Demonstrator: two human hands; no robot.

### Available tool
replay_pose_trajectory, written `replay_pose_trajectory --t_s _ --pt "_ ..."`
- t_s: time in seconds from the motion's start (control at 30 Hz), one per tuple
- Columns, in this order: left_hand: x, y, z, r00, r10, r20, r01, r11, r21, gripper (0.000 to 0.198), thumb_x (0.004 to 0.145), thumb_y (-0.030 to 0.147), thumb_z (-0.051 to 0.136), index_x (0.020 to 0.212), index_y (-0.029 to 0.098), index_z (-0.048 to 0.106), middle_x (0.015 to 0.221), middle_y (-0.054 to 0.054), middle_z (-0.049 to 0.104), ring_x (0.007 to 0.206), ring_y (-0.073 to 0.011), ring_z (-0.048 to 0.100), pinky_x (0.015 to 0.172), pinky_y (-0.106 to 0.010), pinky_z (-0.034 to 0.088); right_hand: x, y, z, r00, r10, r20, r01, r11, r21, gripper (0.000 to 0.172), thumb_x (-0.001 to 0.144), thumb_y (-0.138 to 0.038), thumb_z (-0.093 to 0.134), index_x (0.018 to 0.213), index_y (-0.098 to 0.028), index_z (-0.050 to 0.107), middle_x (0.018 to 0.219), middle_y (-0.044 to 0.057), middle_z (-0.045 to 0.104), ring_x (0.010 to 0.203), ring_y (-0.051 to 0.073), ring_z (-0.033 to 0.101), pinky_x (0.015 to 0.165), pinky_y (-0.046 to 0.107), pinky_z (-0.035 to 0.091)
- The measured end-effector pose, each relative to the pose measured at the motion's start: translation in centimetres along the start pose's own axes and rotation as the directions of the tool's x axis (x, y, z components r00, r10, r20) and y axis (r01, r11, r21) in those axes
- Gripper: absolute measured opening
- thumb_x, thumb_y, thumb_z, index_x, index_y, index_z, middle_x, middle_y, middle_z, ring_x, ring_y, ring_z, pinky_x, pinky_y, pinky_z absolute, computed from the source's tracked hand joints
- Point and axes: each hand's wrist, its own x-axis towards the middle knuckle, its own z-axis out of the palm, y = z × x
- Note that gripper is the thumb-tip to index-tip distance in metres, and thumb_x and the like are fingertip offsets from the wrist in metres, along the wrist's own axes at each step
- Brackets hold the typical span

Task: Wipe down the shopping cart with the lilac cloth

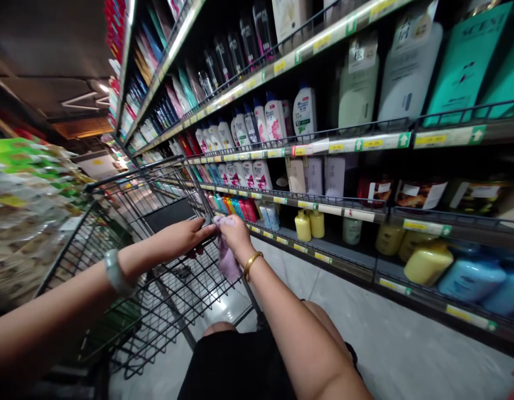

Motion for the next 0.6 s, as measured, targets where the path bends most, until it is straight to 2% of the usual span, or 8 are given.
replay_pose_trajectory --t_s 0.13,0.23,0.3,0.4,0.5,0.6 --pt "0.8 0.7 0.5 0.999 -0.002 -0.054 0.001 1.0 -0.007 0.048 0.099 0.063 0.034 0.103 0.021 0.056 0.077 -0.007 0.077 0.06 -0.0215 0.071 0.058 -0.031 0.044 0.7 -1.5 -0.8 0.992 -0.113 -0.06 0.12 0.984 0.136 0.024 0.075 -0.038 0.067 0.093 -0.023 0.063 0.088 -0.002 0.069 0.077 0.014 0.059 0.072 0.025 0.048" --pt "1.2 1.3 0.6 0.996 -0.011 -0.088 0.012 1.0 0.005 0.048 0.1 0.062 0.034 0.102 0.021 0.058 0.076 -0.006 0.077 0.058 -0.021 0.07 0.058 -0.032 0.043 0.8 0.4 -1.5 1.0 0.017 0.002 -0.017 0.997 0.07 0.016 0.072 -0.036 0.069 0.078 -0.022 0.062 0.072 -0.003 0.065 0.067 0.014 0.055 0.066 0.025 0.046" --pt "1.4 1.6 0.6 0.994 -0.012 -0.106 0.014 1.0 0.018 0.049 0.1 0.062 0.034 0.102 0.02 0.06 0.076 -0.006 0.077 0.056 -0.0206 0.069 0.059 -0.032 0.043 0.5 2.2 -1.7 0.992 0.122 0.033 -0.123 0.992 0.02 0.02 0.073 -0.036 0.068 0.064 -0.022 0.058 0.057 -0.003 0.058 0.057 0.014 0.051 0.058 0.026 0.043" --pt "1.9 1.8 0.6 0.992 -0.013 -0.127 0.018 0.999 0.036 0.051 0.101 0.062 0.033 0.102 0.019 0.062 0.075 -0.006 0.077 0.055 -0.0209 0.068 0.061 -0.033 0.043 0.1 2.8 -1.6 0.991 0.136 0.011 -0.136 0.99 0.027 0.023 0.077 -0.039 0.065 0.063 -0.022 0.057 0.053 -0.002 0.057 0.056 0.016 0.054 0.057 0.028 0.044" --pt "2.4 1.9 0.7 0.99 -0.015 -0.139 0.021 0.999 0.045 0.056 0.1 0.064 0.033 0.103 0.017 0.064 0.075 -0.008 0.076 0.056 -0.0224 0.068 0.062 -0.034 0.045 0.1 0.8 -1.4 0.995 0.056 -0.078 -0.052 0.997 0.055 0.017 0.078 -0.039 0.065 0.081 -0.022 0.063 0.072 -0.001 0.068 0.073 0.018 0.062 0.068 0.028 0.05" --pt "3.0 2.0 0.8 0.989 -0.019 -0.146 0.024 0.999 0.035 0.061 0.099 0.066 0.031 0.107 0.016 0.066 0.079 -0.011 0.077 0.06 -0.0234 0.07 0.065 -0.034 0.048 0.1 -0.6 -1.5 0.975 -0.134 -0.178 0.142 0.989 0.035 0.022 0.079 -0.039 0.065 0.093 -0.023 0.064 0.091 0.001 0.072 0.087 0.018 0.063 0.078 0.027 0.05"
